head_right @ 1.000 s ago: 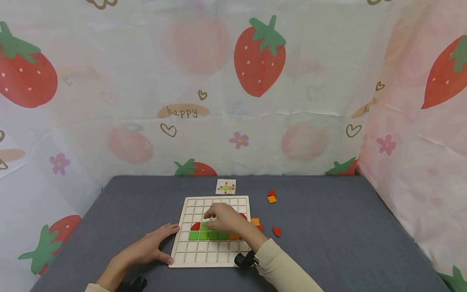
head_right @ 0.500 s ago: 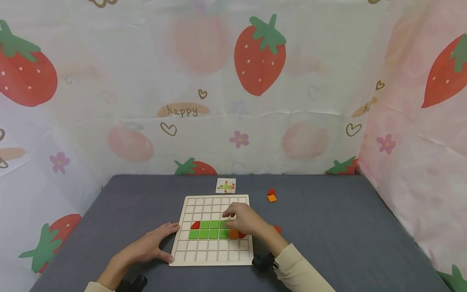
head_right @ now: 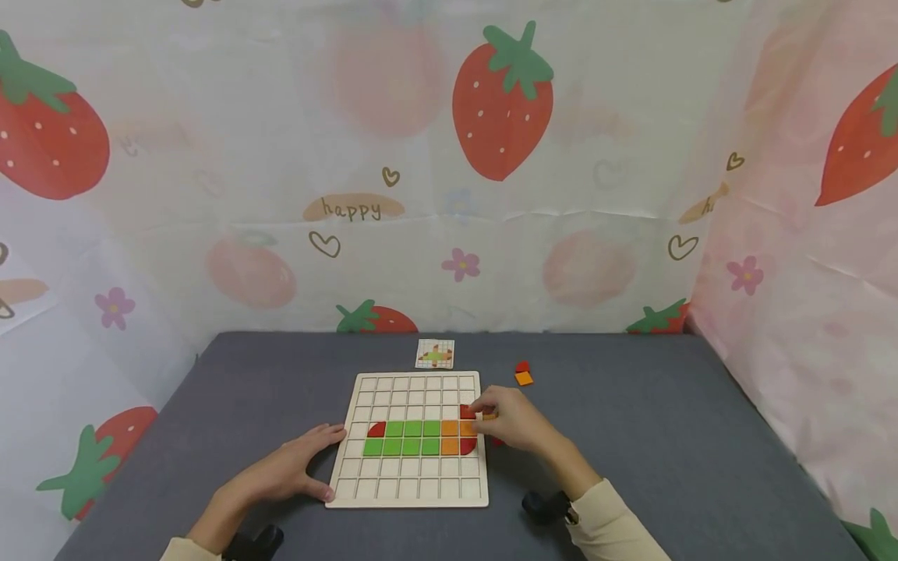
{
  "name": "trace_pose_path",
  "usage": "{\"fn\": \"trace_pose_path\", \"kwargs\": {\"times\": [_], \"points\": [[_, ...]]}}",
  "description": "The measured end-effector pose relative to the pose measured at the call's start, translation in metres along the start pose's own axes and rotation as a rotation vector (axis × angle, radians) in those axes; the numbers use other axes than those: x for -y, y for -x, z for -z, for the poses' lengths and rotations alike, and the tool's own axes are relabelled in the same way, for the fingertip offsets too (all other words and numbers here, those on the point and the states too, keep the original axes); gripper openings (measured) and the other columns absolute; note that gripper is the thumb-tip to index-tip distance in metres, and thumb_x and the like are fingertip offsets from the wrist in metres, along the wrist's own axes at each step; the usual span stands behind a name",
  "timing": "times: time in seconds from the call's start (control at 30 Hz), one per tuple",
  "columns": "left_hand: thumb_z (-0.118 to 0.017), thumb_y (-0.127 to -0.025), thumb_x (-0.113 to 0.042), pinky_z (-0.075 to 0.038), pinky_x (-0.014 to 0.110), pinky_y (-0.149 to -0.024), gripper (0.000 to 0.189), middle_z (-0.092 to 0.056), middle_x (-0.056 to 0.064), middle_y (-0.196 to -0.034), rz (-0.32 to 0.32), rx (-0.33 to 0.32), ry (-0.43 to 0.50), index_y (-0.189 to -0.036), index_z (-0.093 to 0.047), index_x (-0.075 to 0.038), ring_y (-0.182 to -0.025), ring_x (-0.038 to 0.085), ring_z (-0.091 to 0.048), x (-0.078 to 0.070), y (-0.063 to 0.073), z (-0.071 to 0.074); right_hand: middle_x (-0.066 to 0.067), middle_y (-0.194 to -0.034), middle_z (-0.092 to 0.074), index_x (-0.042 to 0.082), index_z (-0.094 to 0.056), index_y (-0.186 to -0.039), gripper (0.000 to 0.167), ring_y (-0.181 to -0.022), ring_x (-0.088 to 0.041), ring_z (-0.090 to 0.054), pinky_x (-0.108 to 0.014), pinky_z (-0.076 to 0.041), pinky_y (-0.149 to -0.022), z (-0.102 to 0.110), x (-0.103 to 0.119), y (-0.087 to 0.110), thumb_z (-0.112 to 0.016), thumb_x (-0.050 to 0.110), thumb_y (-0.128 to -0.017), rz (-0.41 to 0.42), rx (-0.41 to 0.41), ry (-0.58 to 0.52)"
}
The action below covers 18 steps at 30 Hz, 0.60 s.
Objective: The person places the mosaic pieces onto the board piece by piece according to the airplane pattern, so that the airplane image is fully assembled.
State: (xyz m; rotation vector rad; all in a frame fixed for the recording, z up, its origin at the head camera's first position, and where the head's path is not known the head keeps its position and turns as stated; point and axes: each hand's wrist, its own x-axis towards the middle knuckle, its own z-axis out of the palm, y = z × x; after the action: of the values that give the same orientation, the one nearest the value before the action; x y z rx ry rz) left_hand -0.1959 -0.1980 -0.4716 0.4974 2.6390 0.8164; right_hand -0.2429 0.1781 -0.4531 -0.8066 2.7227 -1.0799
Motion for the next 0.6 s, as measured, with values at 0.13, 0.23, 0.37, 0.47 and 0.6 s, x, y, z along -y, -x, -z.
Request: {"fn": "trace_pose_path", "kwargs": {"times": [0.13, 0.23, 0.37, 0.47, 0.6], "points": [[-0.087, -0.066, -0.033, -0.022, 0.069, -0.11, 0.096, -0.04, 0.018, -0.153, -0.013, 0.001, 0.002, -0.145, -0.043, 0.0, -0.145, 0.045, -0.025, -0.001, 0.0, 0.001, -0.01, -0.1, -0.067, 0.001, -0.072, -0.104, 0.021, -0.084, -0.022, -0.06, -0.023, -0.052, -0.069, 0.006, -0.009, 0.009, -0.073, 0.01, -0.085, -0.007, -0.018, 0.03], [-0.087, -0.066, -0.033, -0.023, 0.069, -0.109, 0.096, -0.04, 0.018, -0.153, -0.02, 0.002, -0.005, -0.145, -0.043, 0.0, -0.145, 0.045, -0.026, 0.0, 0.0, 0.001, -0.009, -0.098, -0.067, 0.001, -0.072, -0.104, 0.022, -0.083, -0.019, -0.061, -0.023, -0.052, -0.069, 0.009, -0.015, 0.016, -0.074, 0.01, -0.084, -0.022, -0.021, 0.051], [-0.086, -0.067, -0.034, -0.024, 0.069, -0.109, 0.096, -0.04, 0.018, -0.153, -0.017, 0.003, -0.02, -0.145, -0.043, 0.0, -0.146, 0.044, -0.026, 0.001, 0.0, 0.001, -0.007, -0.097, -0.068, 0.002, -0.073, -0.103, 0.024, -0.082, -0.015, -0.061, -0.024, -0.052, -0.071, 0.012, -0.024, 0.023, -0.076, 0.012, -0.082, -0.047, -0.019, 0.094], [-0.086, -0.067, -0.033, -0.023, 0.069, -0.109, 0.095, -0.039, 0.018, -0.153, -0.008, 0.003, -0.016, -0.145, -0.043, 0.0, -0.146, 0.043, -0.025, 0.001, 0.0, 0.001, -0.005, -0.096, -0.068, 0.003, -0.073, -0.102, 0.024, -0.082, -0.013, -0.06, -0.025, -0.052, -0.071, 0.014, -0.028, 0.027, -0.077, 0.013, -0.08, -0.079, -0.009, 0.123], [-0.087, -0.067, -0.031, -0.023, 0.069, -0.108, 0.095, -0.039, 0.018, -0.153, -0.004, 0.003, 0.001, -0.145, -0.043, 0.0, -0.146, 0.044, -0.025, 0.0, 0.0, 0.001, -0.005, -0.097, -0.068, 0.003, -0.073, -0.102, 0.024, -0.083, -0.014, -0.061, -0.027, -0.051, -0.07, 0.016, -0.029, 0.031, -0.078, 0.011, -0.08, -0.141, 0.015, 0.124]]}}
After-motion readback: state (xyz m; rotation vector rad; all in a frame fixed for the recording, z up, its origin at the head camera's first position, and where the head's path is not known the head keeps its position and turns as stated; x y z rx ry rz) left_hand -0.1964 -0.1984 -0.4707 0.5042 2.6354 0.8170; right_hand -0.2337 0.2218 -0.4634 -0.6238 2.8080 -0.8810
